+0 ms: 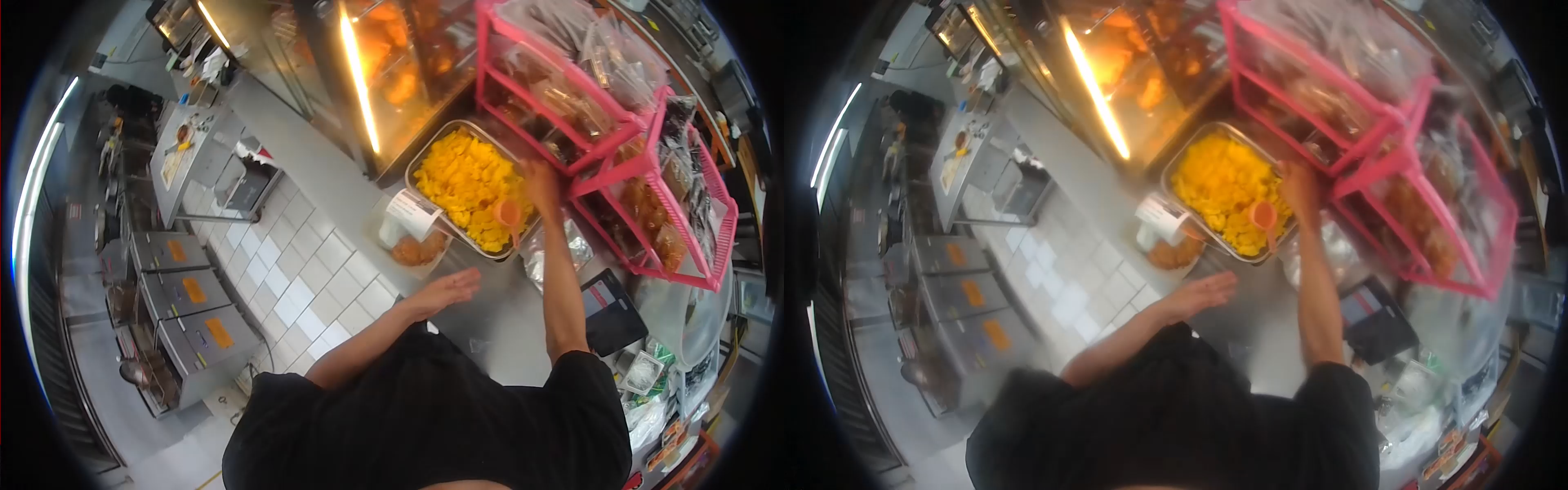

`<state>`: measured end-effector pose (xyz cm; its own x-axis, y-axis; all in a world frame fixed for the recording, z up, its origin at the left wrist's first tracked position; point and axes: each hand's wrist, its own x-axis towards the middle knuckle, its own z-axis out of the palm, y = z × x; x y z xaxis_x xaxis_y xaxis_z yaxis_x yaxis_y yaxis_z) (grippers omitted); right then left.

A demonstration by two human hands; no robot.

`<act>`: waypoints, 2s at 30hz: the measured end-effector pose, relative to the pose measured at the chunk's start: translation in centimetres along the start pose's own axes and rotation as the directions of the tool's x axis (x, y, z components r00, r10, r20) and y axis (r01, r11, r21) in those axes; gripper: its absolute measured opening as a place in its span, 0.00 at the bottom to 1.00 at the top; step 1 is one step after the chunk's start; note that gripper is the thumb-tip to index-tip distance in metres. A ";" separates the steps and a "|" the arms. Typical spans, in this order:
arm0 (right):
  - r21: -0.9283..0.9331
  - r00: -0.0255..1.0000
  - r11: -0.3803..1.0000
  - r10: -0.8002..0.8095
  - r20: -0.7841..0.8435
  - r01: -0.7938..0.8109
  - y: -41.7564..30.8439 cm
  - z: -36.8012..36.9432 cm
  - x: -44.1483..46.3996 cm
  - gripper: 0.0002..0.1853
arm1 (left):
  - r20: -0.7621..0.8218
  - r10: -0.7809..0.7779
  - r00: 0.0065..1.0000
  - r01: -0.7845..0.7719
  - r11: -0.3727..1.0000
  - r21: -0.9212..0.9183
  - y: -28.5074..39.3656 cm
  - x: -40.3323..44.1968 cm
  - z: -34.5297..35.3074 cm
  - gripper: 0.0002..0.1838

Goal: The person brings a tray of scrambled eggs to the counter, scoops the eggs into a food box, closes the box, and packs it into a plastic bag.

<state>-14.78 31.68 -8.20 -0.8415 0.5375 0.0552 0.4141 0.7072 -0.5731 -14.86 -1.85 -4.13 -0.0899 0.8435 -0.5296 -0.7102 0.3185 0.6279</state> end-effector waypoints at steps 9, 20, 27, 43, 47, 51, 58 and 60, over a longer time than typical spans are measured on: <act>0.186 0.841 0.886 0.461 -0.282 -0.424 -6.5 -2.4 -13.1 0.15 | -0.318 0.235 0.918 -0.095 0.912 0.398 5.3 -8.9 -5.4 0.14; 0.196 0.647 0.827 0.540 -0.539 -0.527 -13.0 -0.8 -14.4 0.19 | -0.080 0.550 0.831 -0.424 0.719 0.550 14.1 -5.9 -7.0 0.40; 0.054 0.793 0.880 0.450 -0.410 -0.471 -14.9 -3.8 -9.7 0.15 | 0.117 0.488 0.865 -0.431 0.603 0.671 16.4 -7.2 -5.0 0.27; 0.249 0.626 0.704 0.707 -0.329 -0.665 -14.9 -4.5 -16.4 0.15 | 0.312 0.090 0.946 -0.134 0.983 0.124 15.8 -3.7 0.0 0.24; 0.342 0.662 0.741 0.670 -0.336 -0.577 -15.1 -5.9 -16.3 0.15 | 0.507 0.107 0.855 -0.258 0.936 0.238 20.7 -5.7 2.4 0.31; 0.396 0.669 0.725 0.682 -0.297 -0.563 -15.7 -8.3 -13.6 0.15 | 0.511 0.226 0.829 -0.357 0.918 0.174 23.0 -6.6 3.5 0.38; 0.306 0.773 0.864 0.498 -0.393 -0.400 -16.4 -10.6 -9.0 0.15 | 0.520 0.301 0.799 -0.414 0.903 0.114 25.0 -7.1 2.9 0.45; 0.263 0.800 0.888 0.456 -0.390 -0.378 -16.6 -10.7 -8.3 0.15 | 0.512 0.323 0.796 -0.423 0.902 0.089 25.3 -7.2 2.6 0.46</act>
<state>-10.98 20.41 9.63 -0.3490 0.9316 0.1021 0.5942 0.3042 -0.7446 -30.33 1.28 17.05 0.0566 0.9957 0.0732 -0.5403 -0.0311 0.8409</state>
